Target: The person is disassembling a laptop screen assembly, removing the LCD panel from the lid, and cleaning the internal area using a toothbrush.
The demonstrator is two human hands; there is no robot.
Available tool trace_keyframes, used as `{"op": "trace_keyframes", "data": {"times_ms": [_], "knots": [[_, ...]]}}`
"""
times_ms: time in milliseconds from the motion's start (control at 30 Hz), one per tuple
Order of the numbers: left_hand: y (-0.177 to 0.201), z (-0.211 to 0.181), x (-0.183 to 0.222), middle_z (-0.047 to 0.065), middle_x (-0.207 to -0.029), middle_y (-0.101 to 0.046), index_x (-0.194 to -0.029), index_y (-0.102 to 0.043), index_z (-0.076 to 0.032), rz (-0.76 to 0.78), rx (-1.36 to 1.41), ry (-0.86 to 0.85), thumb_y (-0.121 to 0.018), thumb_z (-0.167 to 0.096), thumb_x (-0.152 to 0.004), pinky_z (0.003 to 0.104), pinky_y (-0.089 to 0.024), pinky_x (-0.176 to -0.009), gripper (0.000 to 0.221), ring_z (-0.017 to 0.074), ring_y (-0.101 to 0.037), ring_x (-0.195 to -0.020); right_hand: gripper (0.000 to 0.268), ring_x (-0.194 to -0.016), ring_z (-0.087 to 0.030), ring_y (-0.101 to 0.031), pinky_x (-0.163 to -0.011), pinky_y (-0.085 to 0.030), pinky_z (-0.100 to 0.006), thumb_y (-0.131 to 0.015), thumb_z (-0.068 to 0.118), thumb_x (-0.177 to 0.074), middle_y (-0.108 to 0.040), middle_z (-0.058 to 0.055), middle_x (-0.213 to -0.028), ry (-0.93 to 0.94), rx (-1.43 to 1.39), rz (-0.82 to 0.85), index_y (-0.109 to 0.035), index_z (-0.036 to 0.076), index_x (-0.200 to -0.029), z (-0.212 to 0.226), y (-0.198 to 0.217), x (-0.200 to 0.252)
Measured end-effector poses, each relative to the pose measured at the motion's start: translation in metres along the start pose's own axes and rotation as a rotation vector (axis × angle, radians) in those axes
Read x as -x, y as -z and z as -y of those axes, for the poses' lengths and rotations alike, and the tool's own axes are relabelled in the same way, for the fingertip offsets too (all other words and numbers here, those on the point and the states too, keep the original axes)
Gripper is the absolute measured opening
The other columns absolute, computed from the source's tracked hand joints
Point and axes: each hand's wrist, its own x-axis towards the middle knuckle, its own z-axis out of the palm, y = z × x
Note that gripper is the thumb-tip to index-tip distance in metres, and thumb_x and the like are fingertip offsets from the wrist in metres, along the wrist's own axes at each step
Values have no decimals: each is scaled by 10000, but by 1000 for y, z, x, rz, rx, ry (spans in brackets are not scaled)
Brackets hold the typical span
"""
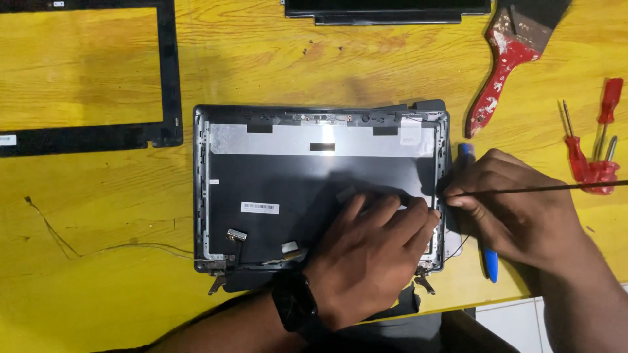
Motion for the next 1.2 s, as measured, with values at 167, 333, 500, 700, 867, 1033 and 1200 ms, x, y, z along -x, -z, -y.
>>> {"op": "trace_keyframes", "data": {"times_ms": [167,333,500,700,867,1033,1200], "knots": [[5,0,0,47,-1280,-615,-1304,-645,-83,-72,-43,-12,-631,-156,-857,473,-443,-853,453,260,-580,-1048,81,-762,-267,-615,-754,-508,-370,-659,74,-926,-678,-118,-879,-22,54,17,-677,-5,-930,4,0,0],[4,0,0,35,-1203,-623,-1294,-650,-72,-129,-48,-3,-562,-168,-923,459,-431,-849,393,253,-580,-1014,120,-726,-275,-521,-752,-470,-368,-671,129,-944,-616,-82,-850,-14,148,35,-636,24,-897,5,-2,-2],[2,0,0,10,-1098,-607,-1191,-674,-102,-191,-18,-9,-577,-169,-952,464,-439,-833,266,249,-577,-971,208,-709,-292,-510,-714,-459,-383,-674,120,-961,-566,-93,-761,3,215,58,-605,15,-796,0,-5,-2],[1,4,-2,37,-1021,-590,-1128,-648,-89,-224,96,-3,-492,-153,-1004,493,-377,-731,208,307,-551,-933,363,-605,-285,-452,-636,-418,-399,-659,63,-968,-531,-94,-646,21,168,60,-484,2,-656,-4,-8,-2],[-6,4,-6,81,-925,-569,-1089,-667,-56,-292,138,10,-546,-77,-946,506,-399,-695,189,344,-543,-866,359,-531,-262,-445,-616,-422,-392,-641,-1,-961,-509,-99,-602,119,133,51,-486,-19,-638,8,-7,-13],[11,-10,-29,141,-886,-503,-912,-445,-49,-445,437,70,-560,-35,-1007,511,-395,-636,149,407,-527,-742,351,-538,-284,-450,-626,-411,-414,-577,67,-994,-533,-136,-630,158,138,56,-505,-28,-664,0,-1,-7],[7,-8,-70,63,-1013,-583,-1105,-612,-105,-366,619,-209,-450,-79,-1040,329,-485,-766,177,222,-641,-911,232,-584,-237,-510,-611,-454,-375,-629,106,-962,-568,-106,-682,64,164,164,-558,17,-759,-5,12,-4]]}}
